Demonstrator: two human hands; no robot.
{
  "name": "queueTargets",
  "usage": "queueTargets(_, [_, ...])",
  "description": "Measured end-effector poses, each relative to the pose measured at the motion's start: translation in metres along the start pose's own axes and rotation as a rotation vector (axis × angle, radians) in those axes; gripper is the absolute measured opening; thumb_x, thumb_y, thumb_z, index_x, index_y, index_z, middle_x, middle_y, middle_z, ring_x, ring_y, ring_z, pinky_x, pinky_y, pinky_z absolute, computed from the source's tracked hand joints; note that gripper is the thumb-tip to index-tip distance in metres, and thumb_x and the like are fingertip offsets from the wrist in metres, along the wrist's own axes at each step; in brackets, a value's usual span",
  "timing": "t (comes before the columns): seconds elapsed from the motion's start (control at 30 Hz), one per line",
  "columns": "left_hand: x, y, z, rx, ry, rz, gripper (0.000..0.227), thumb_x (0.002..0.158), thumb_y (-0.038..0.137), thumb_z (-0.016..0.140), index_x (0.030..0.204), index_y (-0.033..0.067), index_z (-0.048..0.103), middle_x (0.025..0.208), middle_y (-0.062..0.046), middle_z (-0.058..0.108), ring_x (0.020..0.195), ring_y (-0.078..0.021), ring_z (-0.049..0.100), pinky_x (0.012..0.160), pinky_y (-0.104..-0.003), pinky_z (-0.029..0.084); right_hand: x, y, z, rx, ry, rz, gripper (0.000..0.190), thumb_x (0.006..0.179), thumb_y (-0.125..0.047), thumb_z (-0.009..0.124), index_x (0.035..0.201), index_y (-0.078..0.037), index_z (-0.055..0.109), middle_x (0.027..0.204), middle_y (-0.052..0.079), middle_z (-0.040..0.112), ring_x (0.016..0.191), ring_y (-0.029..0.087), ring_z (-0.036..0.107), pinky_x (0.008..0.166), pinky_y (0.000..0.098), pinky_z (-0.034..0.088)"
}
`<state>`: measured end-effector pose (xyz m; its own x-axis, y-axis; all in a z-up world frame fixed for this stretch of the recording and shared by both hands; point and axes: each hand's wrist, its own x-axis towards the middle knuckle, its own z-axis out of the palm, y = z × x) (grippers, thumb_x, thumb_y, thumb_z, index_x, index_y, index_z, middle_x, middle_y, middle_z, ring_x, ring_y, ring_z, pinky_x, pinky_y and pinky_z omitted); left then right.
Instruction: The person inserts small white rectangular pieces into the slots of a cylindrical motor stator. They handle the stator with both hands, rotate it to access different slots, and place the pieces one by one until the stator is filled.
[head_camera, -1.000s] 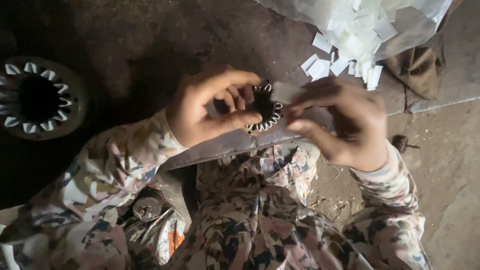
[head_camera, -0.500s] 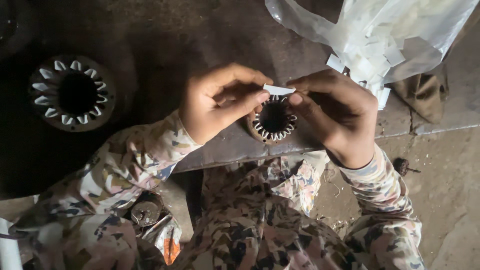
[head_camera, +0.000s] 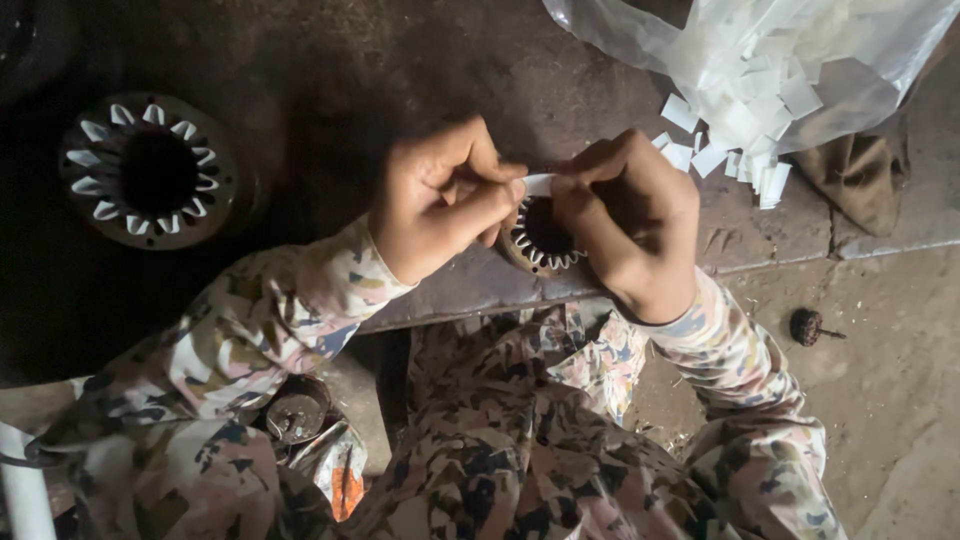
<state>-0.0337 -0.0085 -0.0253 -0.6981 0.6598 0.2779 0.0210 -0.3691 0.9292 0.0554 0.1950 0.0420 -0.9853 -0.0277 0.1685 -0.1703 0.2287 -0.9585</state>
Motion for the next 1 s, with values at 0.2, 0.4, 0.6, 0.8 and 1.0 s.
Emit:
queueTargets(0.2, [0.004, -0.002, -0.002, -0.045, -0.041, 0.076, 0.029, 0.102, -0.008, 0.065, 0.092, 0.0067, 0.042, 0.085, -0.003, 0.059, 0.074, -0.0044, 0.056, 0.066, -0.020, 0.045, 0.008, -0.007, -0.006, -0.409, -0.154, -0.222, 0.011, 0.100, 0.008, 0.063, 0.111, 0.005, 0.064, 0.096, 0.012, 0.072, 0.076, 0.014, 0.072, 0.063, 0.0243, 0.056])
queueTargets(0.4, [0.001, -0.003, 0.000, -0.158, -0.149, -0.027, 0.031, 0.100, -0.011, 0.066, 0.091, 0.0061, 0.042, 0.088, -0.004, 0.056, 0.078, -0.0056, 0.056, 0.066, -0.022, 0.046, 0.014, -0.031, -0.014, -0.933, -0.283, -0.772, 0.018, 0.087, 0.001, 0.067, 0.103, 0.008, 0.069, 0.093, 0.018, 0.069, 0.074, 0.025, 0.069, 0.059, 0.0334, 0.059])
queueTargets(0.6, [0.008, 0.014, 0.001, -0.224, -0.201, -0.221, 0.017, 0.096, 0.000, 0.064, 0.098, 0.0062, 0.048, 0.081, -0.006, 0.064, 0.065, -0.0058, 0.060, 0.056, -0.022, 0.049, 0.019, -0.026, -0.032, -0.832, -0.427, -0.818, 0.006, 0.088, 0.001, 0.072, 0.092, -0.002, 0.070, 0.084, 0.011, 0.068, 0.068, 0.022, 0.069, 0.058, 0.0301, 0.061])
queueTargets(0.8, [0.016, 0.008, 0.006, 0.538, -0.120, 0.256, 0.043, 0.093, 0.018, 0.079, 0.125, 0.0032, 0.054, 0.113, -0.011, 0.067, 0.090, -0.0187, 0.067, 0.074, -0.032, 0.053, -0.004, -0.019, -0.063, -0.715, -0.389, -0.153, 0.019, 0.090, -0.002, 0.077, 0.107, 0.004, 0.073, 0.075, 0.009, 0.072, 0.056, 0.011, 0.067, 0.050, 0.0260, 0.049])
queueTargets(1.0, [0.006, -0.013, 0.017, 0.784, -0.241, 0.317, 0.104, 0.073, 0.044, 0.096, 0.151, 0.0076, 0.038, 0.148, -0.018, 0.049, 0.139, -0.0352, 0.048, 0.120, -0.052, 0.038, -0.015, 0.001, -0.066, -0.569, -0.412, 0.058, 0.014, 0.090, -0.004, 0.075, 0.104, 0.000, 0.074, 0.074, 0.005, 0.075, 0.053, 0.007, 0.068, 0.051, 0.0239, 0.051])
